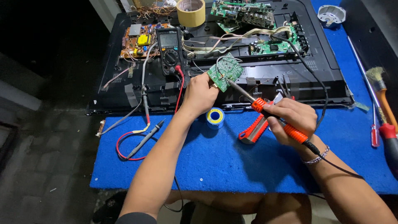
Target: Repairing a television circuit board by soldering components and trimming wires.
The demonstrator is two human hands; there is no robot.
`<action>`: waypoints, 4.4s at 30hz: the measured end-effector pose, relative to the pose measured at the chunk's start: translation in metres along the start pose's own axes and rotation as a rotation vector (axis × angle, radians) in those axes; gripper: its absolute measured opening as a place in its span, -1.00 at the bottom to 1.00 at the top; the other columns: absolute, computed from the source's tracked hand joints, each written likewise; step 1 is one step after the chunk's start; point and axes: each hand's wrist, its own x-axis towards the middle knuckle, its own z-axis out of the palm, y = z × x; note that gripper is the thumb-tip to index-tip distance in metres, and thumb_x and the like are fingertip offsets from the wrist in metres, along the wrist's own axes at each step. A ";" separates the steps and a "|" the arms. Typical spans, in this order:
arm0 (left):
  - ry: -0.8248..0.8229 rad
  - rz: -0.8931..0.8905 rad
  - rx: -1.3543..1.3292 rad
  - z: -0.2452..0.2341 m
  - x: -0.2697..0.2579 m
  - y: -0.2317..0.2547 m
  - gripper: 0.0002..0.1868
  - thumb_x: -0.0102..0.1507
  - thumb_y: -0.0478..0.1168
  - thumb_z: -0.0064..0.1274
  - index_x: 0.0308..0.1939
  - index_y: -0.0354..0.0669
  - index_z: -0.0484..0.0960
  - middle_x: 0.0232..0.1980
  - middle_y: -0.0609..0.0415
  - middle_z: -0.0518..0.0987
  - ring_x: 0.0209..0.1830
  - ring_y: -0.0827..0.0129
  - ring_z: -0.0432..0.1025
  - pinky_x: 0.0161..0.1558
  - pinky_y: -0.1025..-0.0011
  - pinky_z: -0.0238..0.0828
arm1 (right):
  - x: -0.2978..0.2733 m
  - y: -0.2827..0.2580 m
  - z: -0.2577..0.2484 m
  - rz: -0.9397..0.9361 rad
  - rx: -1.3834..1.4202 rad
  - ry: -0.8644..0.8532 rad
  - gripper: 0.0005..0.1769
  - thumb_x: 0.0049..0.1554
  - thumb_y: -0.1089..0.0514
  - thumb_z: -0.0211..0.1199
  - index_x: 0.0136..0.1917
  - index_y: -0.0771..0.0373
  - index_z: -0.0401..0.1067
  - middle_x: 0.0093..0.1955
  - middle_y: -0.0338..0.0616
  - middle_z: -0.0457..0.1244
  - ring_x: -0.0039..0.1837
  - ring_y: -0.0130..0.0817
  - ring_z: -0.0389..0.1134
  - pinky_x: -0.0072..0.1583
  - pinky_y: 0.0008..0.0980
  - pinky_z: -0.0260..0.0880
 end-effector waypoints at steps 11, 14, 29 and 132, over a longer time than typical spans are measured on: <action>0.018 -0.035 0.013 -0.003 -0.003 0.007 -0.82 0.10 -0.20 0.01 -0.36 -0.18 0.68 -0.47 -0.12 0.61 -0.22 -0.11 0.58 -0.21 0.03 0.42 | -0.001 0.001 -0.002 0.014 -0.021 -0.006 -0.72 0.17 0.16 0.21 -0.03 0.43 0.59 -0.41 -0.04 0.32 -0.43 -0.20 0.28 -0.32 -0.30 0.30; 0.022 -0.031 0.024 -0.002 -0.004 0.009 -0.81 0.09 -0.19 0.01 -0.36 -0.20 0.67 -0.46 -0.14 0.61 -0.20 -0.15 0.57 -0.22 0.00 0.40 | 0.000 0.000 -0.003 0.010 -0.013 -0.001 -0.72 0.17 0.16 0.20 -0.03 0.43 0.58 -0.40 -0.02 0.33 -0.43 -0.21 0.30 -0.33 -0.32 0.30; 0.015 -0.036 0.017 -0.002 -0.004 0.011 -0.83 0.09 -0.19 0.03 -0.36 -0.17 0.66 -0.48 -0.08 0.62 -0.22 -0.08 0.59 -0.20 0.06 0.45 | 0.000 -0.002 -0.006 0.056 -0.016 0.003 -0.70 0.16 0.14 0.19 -0.03 0.42 0.59 -0.40 -0.03 0.33 -0.43 -0.18 0.29 -0.31 -0.28 0.32; 0.175 0.390 0.145 -0.024 0.002 0.000 -0.93 0.12 -0.27 0.14 -0.34 -0.10 0.57 -0.34 0.00 0.51 -0.27 -0.02 0.55 -0.16 0.16 0.49 | 0.017 0.008 0.078 0.244 -0.630 -0.157 -0.47 0.09 -0.02 0.43 0.31 0.10 0.47 0.19 -0.08 0.26 0.08 -0.09 0.40 0.04 -0.18 0.46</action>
